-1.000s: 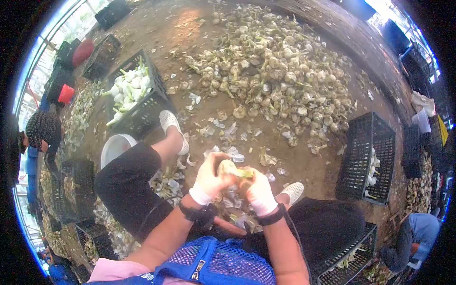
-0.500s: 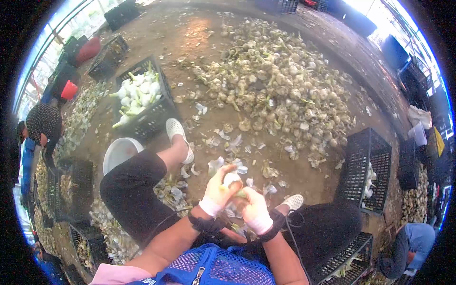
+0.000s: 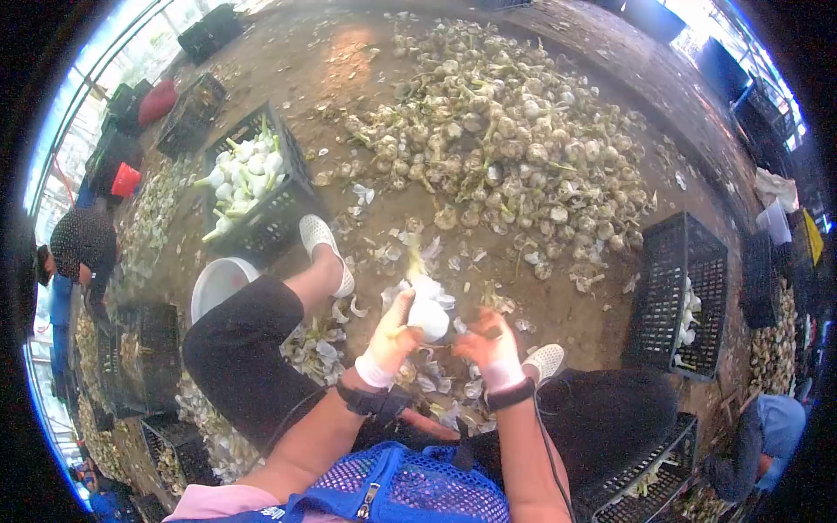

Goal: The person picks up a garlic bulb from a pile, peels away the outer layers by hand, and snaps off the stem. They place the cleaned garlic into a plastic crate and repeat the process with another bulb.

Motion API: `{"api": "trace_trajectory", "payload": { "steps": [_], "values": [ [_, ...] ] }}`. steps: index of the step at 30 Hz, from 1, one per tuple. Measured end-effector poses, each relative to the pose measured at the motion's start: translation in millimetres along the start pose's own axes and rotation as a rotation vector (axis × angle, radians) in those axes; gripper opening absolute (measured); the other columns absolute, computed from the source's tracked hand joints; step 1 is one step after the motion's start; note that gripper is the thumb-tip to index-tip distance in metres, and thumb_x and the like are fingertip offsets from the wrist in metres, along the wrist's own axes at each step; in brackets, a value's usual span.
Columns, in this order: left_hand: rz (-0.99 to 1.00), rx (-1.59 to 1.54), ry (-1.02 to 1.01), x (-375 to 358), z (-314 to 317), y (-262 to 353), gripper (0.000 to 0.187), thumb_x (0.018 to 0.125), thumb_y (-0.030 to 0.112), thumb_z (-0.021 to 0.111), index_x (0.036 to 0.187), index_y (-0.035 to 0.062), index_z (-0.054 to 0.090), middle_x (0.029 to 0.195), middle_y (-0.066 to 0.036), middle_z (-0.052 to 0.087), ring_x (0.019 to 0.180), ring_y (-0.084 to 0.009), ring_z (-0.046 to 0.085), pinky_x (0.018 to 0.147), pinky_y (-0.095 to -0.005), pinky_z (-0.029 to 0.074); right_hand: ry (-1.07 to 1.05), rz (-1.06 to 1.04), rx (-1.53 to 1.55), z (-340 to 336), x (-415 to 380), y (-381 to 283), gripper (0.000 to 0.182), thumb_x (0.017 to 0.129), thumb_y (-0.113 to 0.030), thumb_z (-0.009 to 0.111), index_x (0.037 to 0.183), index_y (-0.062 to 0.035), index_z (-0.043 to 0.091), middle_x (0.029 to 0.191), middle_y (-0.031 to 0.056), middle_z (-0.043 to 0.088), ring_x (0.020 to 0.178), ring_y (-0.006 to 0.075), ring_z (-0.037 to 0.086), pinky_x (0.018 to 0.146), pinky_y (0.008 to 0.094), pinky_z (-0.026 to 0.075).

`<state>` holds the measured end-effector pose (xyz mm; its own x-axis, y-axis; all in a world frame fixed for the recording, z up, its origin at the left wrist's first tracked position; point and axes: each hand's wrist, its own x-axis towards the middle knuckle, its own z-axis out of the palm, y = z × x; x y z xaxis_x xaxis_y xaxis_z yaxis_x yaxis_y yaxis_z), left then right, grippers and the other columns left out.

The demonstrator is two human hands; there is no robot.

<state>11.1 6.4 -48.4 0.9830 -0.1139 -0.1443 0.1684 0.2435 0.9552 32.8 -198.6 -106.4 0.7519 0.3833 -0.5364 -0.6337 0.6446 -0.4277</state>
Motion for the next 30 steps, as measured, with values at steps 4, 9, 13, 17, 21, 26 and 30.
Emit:
{"api": "trace_trajectory", "payload": {
  "steps": [4, 9, 13, 17, 21, 26, 30],
  "values": [
    [-0.008, 0.274, -0.041, -3.8, 18.3, -12.0, 0.087, 0.067, 0.028, 0.075, 0.136, 0.0023, 0.029, 0.133, -0.021, 0.039, 0.118, -0.0341, 0.046, 0.096, -0.0361, 0.039, -0.015, -0.174, -0.52, 56.7, -24.8, 4.6, 0.048, 0.084, -0.02, 0.063, 0.12, 0.0023, 0.043, 0.11, 0.0074, 0.053, 0.094, 0.0132, 0.05, 0.086, 0.0268, 0.04],
    [0.27, 0.537, 0.283, 3.2, 20.0, 10.7, 0.019, 0.08, 0.009, 0.062, 0.099, 0.003, 0.062, 0.087, -0.008, 0.065, 0.084, -0.0206, 0.063, 0.076, -0.0294, 0.048, -0.11, -0.138, -0.748, 82.4, -44.1, -8.1, 0.048, 0.078, -0.006, 0.062, 0.121, 0.0013, 0.043, 0.109, 0.0083, 0.055, 0.098, 0.0135, 0.051, 0.084, 0.0273, 0.043],
    [0.098, 0.144, 0.423, 10.9, 18.6, 13.5, 0.011, 0.083, 0.011, 0.059, 0.091, 0.0037, 0.061, 0.077, -0.007, 0.064, 0.07, -0.0189, 0.062, 0.066, -0.0298, 0.049, -0.214, -0.145, -0.524, 67.9, -43.5, 2.3, 0.055, 0.078, -0.011, 0.065, 0.126, 0.0001, 0.04, 0.104, 0.0057, 0.053, 0.094, 0.0125, 0.052, 0.079, 0.0237, 0.044],
    [0.331, 0.565, 0.364, 11.8, 14.0, 19.3, 0.01, 0.088, 0.01, 0.054, 0.086, 0.0017, 0.058, 0.077, -0.006, 0.061, 0.069, -0.0169, 0.06, 0.064, -0.0316, 0.05, -0.199, -0.076, -0.488, 72.6, -48.6, 5.8, 0.052, 0.08, -0.028, 0.068, 0.119, -0.002, 0.047, 0.094, 0.0037, 0.057, 0.074, 0.0105, 0.054, 0.058, 0.0229, 0.047],
    [-0.102, -0.795, 0.455, 25.4, 0.2, 28.0, 0.01, 0.089, 0.012, 0.056, 0.088, 0.0018, 0.057, 0.084, -0.005, 0.06, 0.075, -0.0141, 0.057, 0.067, -0.0291, 0.049, -0.121, -0.024, -0.404, 69.3, -55.0, 7.2, 0.037, 0.084, -0.024, 0.065, 0.112, -0.0048, 0.052, 0.073, -0.0005, 0.053, 0.052, 0.0057, 0.042, 0.045, 0.0221, 0.034],
    [-0.163, 0.062, 0.495, 29.6, -44.4, 18.8, 0.023, 0.083, 0.015, 0.06, 0.101, 0.0022, 0.056, 0.091, -0.01, 0.062, 0.084, -0.0188, 0.06, 0.074, -0.031, 0.05, -0.137, 0.037, -0.22, 70.3, -55.2, 0.4, 0.041, 0.078, -0.029, 0.069, 0.108, -0.0076, 0.053, 0.072, 0.0022, 0.056, 0.045, 0.0105, 0.042, 0.044, 0.0238, 0.034],
    [-0.5, 1.184, -0.293, 12.1, -59.5, -36.4, 0.051, 0.07, 0.026, 0.067, 0.115, 0.0051, 0.053, 0.104, -0.016, 0.061, 0.099, -0.0313, 0.059, 0.084, -0.0391, 0.047, 0.024, -0.064, -0.083, 67.0, -54.8, -5.3, 0.036, 0.079, -0.024, 0.064, 0.107, -0.006, 0.052, 0.074, 0.0048, 0.055, 0.053, 0.0117, 0.044, 0.042, 0.027, 0.033]
  ]
}}
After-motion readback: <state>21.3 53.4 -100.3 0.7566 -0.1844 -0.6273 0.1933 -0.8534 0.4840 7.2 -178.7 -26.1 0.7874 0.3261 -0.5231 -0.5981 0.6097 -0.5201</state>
